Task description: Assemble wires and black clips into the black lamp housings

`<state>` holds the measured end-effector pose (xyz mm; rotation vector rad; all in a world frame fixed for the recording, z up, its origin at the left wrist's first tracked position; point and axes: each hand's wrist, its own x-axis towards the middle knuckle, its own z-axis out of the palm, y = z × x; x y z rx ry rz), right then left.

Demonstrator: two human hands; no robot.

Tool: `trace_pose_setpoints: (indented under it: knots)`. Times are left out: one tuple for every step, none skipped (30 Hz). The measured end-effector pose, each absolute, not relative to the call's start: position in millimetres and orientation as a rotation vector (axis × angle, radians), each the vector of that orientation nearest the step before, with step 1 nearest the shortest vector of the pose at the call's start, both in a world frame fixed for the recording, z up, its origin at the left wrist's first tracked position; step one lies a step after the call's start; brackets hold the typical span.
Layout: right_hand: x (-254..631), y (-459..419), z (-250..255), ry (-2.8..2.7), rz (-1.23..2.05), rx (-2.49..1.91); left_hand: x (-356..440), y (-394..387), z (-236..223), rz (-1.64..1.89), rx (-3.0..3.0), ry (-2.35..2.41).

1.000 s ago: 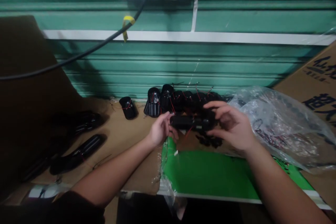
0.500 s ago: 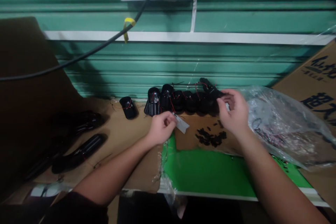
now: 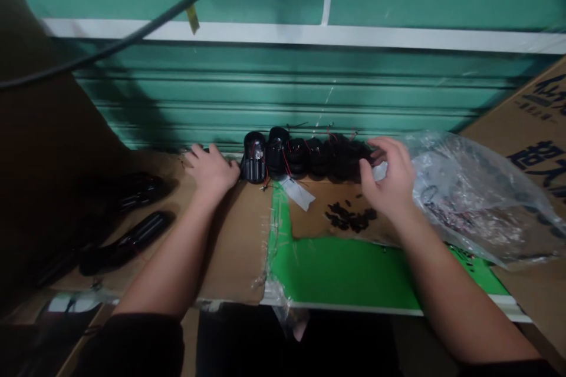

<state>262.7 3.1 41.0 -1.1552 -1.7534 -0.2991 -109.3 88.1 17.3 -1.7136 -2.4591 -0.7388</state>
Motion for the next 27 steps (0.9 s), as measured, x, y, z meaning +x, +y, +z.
trace_pose_setpoints:
  knots:
    - [260.5,-1.7,42.3,-1.771,-0.297,-1.166,-109.3,89.4,15.2,-0.704,-1.692,-2.532]
    - [258.6,-6.4,43.1,-1.812,-0.269,-1.180,-109.4,90.7,13.4,-0.680,-1.690,-2.589]
    - [257.0,-10.5,43.1,-1.876,-0.213,-1.199,-109.8,92.1,11.9,-0.670,-1.701,-2.631]
    - [256.0,-13.9,42.3,-1.959,-0.147,-1.225,-110.6,93.5,10.5,-0.673,-1.717,-2.658]
    - [255.6,-16.5,40.9,-2.050,-0.075,-1.266,-111.7,94.9,9.2,-0.684,-1.731,-2.673]
    - [255.6,-18.1,38.9,-2.147,-0.009,-1.316,-113.2,96.2,8.1,-0.696,-1.748,-2.677]
    - [255.9,-18.8,36.7,-2.241,0.043,-1.370,-114.9,97.4,7.1,-0.712,-1.763,-2.671]
    - [256.2,-18.8,34.4,-2.323,0.081,-1.422,-116.7,98.5,6.3,-0.731,-1.775,-2.659]
    - [256.4,-18.3,32.3,-2.392,0.110,-1.466,-118.4,99.4,5.7,-0.756,-1.784,-2.644]
    - [256.3,-17.5,30.6,-2.451,0.133,-1.497,-120.0,100.2,5.5,-0.787,-1.793,-2.632]
    - [255.7,-16.7,29.2,-2.501,0.152,-1.514,-121.2,100.7,5.5,-0.829,-1.798,-2.625]
    - [254.7,-15.9,28.3,-2.541,0.163,-1.526,-121.9,101.0,5.9,-0.889,-1.798,-2.611]
    - [253.3,-15.3,27.6,-2.574,0.168,-1.537,-122.2,101.0,6.8,-0.973,-1.797,-2.580]
    - [251.7,-14.9,27.1,-2.605,0.172,-1.546,-121.8,100.6,8.1,-1.077,-1.798,-2.522]
    - [250.1,-14.7,26.7,-2.632,0.174,-1.551,-120.7,99.8,9.8,-1.195,-1.794,-2.435]
    - [248.6,-14.6,26.2,-2.649,0.172,-1.557,-119.0,98.5,11.9,-1.311,-1.778,-2.331]
    - [247.4,-14.6,25.6,-2.659,0.166,-1.561,-116.6,96.9,14.3,-1.414,-1.745,-2.229]
    - [246.5,-14.6,24.8,-2.663,0.159,-1.562,-113.9,95.0,16.9,-1.502,-1.703,-2.146]
    - [246.1,-14.6,23.8,-2.661,0.154,-1.560,-110.9,93.0,19.7,-1.582,-1.652,-2.094]
    - [246.0,-14.5,22.6,-2.657,0.155,-1.558,-108.0,91.1,22.3,-1.670,-1.604,-2.068]
    - [246.3,-14.3,21.4,-2.654,0.161,-1.554,-105.4,89.5,24.8,-1.777,-1.577,-2.049]
    - [246.9,-14.0,20.2,-2.653,0.168,-1.547,-103.3,88.4,26.8,-1.906,-1.579,-2.025]
    - [247.6,-13.6,19.0,-2.652,0.171,-1.543,-101.7,87.8,28.3,-2.052,-1.604,-1.989]
    - [248.3,-13.3,18.0,-2.645,0.167,-1.546,-100.6,87.5,29.3,-2.201,-1.639,-1.951]
    - [248.9,-13.0,17.5,-2.632,0.169,-1.549,-99.5,87.2,29.9,-2.341,-1.669,-1.921]
    - [249.3,-12.9,17.4,-2.611,0.182,-1.550,-98.2,86.6,30.2,-2.468,-1.688,-1.905]
    - [249.3,-13.0,17.8,-2.582,0.207,-1.545,-96.3,85.3,30.5,-2.583,-1.704,-1.906]
